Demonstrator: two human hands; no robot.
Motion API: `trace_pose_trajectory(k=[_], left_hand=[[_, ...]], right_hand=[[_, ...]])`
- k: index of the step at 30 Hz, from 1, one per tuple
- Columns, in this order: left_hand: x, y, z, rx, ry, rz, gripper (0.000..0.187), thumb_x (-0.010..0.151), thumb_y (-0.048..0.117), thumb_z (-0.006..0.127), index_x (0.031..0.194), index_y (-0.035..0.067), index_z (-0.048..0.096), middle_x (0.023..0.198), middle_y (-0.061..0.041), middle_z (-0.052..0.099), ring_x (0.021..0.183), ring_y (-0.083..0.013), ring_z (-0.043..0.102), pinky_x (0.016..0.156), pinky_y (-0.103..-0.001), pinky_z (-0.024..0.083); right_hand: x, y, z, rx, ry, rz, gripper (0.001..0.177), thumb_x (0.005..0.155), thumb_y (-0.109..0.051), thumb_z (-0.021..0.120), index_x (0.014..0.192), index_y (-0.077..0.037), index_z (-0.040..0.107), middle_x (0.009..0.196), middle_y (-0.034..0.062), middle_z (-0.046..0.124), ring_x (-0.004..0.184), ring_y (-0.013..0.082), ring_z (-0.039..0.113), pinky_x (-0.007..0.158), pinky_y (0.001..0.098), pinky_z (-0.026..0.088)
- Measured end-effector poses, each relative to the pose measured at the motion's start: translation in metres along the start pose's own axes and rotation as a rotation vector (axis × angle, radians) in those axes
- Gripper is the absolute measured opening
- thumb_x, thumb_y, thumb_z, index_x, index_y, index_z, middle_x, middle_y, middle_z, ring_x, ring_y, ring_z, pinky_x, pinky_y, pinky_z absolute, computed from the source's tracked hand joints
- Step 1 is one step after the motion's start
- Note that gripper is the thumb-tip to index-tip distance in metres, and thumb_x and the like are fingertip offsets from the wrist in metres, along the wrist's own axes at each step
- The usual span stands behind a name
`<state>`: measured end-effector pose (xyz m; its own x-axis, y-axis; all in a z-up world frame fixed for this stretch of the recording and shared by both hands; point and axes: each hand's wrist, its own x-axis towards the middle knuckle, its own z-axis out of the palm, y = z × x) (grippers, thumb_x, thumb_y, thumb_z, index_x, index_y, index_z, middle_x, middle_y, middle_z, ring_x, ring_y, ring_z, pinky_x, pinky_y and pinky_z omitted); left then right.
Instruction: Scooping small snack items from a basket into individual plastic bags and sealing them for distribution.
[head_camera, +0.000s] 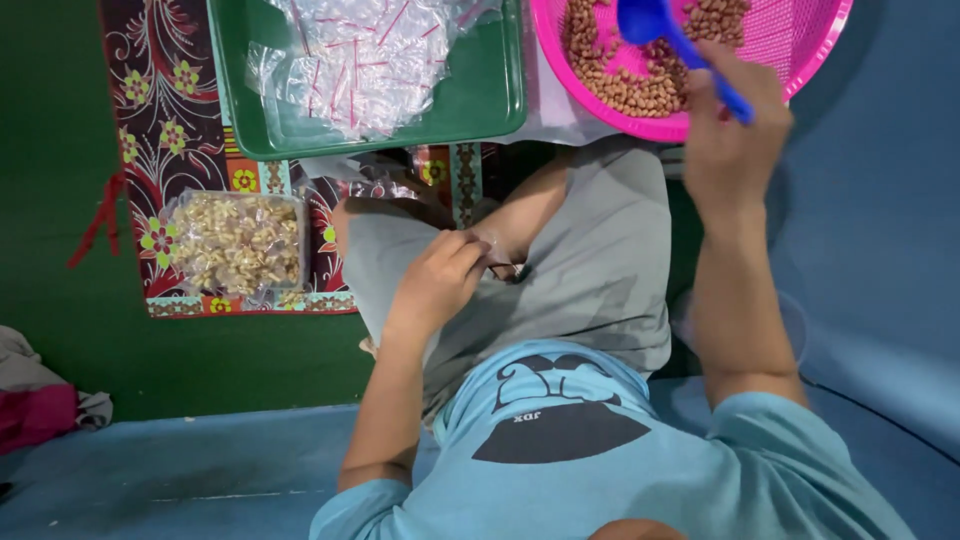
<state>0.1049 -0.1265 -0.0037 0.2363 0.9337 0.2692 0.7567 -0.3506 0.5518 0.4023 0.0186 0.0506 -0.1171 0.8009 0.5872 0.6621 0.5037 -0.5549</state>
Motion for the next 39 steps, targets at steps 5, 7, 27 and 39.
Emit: trace_pose_trajectory(k=[5, 7, 27, 39], left_hand=[[-0.004, -0.001, -0.002, 0.002, -0.001, -0.050, 0.019, 0.086, 0.009, 0.073, 0.105, 0.009, 0.071, 0.104, -0.002, 0.066, 0.093, -0.0245, 0.065, 0.078, -0.035, 0.053], [-0.008, -0.002, -0.002, 0.027, 0.014, -0.073, 0.017, 0.086, 0.010, 0.074, 0.104, 0.010, 0.072, 0.103, 0.000, 0.066, 0.091, -0.0231, 0.066, 0.076, -0.035, 0.054], [0.003, -0.003, -0.015, -0.050, 0.101, -0.040, 0.017, 0.086, 0.004, 0.074, 0.102, 0.007, 0.069, 0.107, -0.001, 0.069, 0.093, -0.0254, 0.067, 0.078, -0.035, 0.054], [-0.003, -0.006, -0.011, -0.078, 0.105, -0.060, 0.015, 0.087, 0.004, 0.073, 0.101, 0.006, 0.070, 0.104, -0.003, 0.069, 0.093, -0.0275, 0.067, 0.079, -0.037, 0.054]], right_hand=[[0.005, -0.022, 0.010, 0.075, -0.065, -0.017, 0.018, 0.104, 0.012, 0.067, 0.122, 0.014, 0.071, 0.105, 0.0232, 0.070, 0.084, 0.0309, 0.059, 0.073, 0.0384, 0.048], [0.001, -0.022, 0.011, 0.162, -0.058, 0.041, 0.016, 0.104, 0.014, 0.066, 0.119, 0.016, 0.071, 0.105, 0.0243, 0.070, 0.081, 0.0285, 0.060, 0.071, 0.0359, 0.048], [-0.010, -0.003, -0.003, 0.212, 0.171, 0.048, 0.025, 0.115, -0.007, 0.064, 0.124, 0.016, 0.068, 0.099, 0.0281, 0.075, 0.084, 0.0299, 0.072, 0.070, 0.0332, 0.053], [-0.015, 0.001, -0.003, 0.178, 0.189, 0.015, 0.018, 0.112, 0.003, 0.062, 0.124, 0.016, 0.067, 0.104, 0.0299, 0.074, 0.087, 0.0334, 0.074, 0.073, 0.0360, 0.057]])
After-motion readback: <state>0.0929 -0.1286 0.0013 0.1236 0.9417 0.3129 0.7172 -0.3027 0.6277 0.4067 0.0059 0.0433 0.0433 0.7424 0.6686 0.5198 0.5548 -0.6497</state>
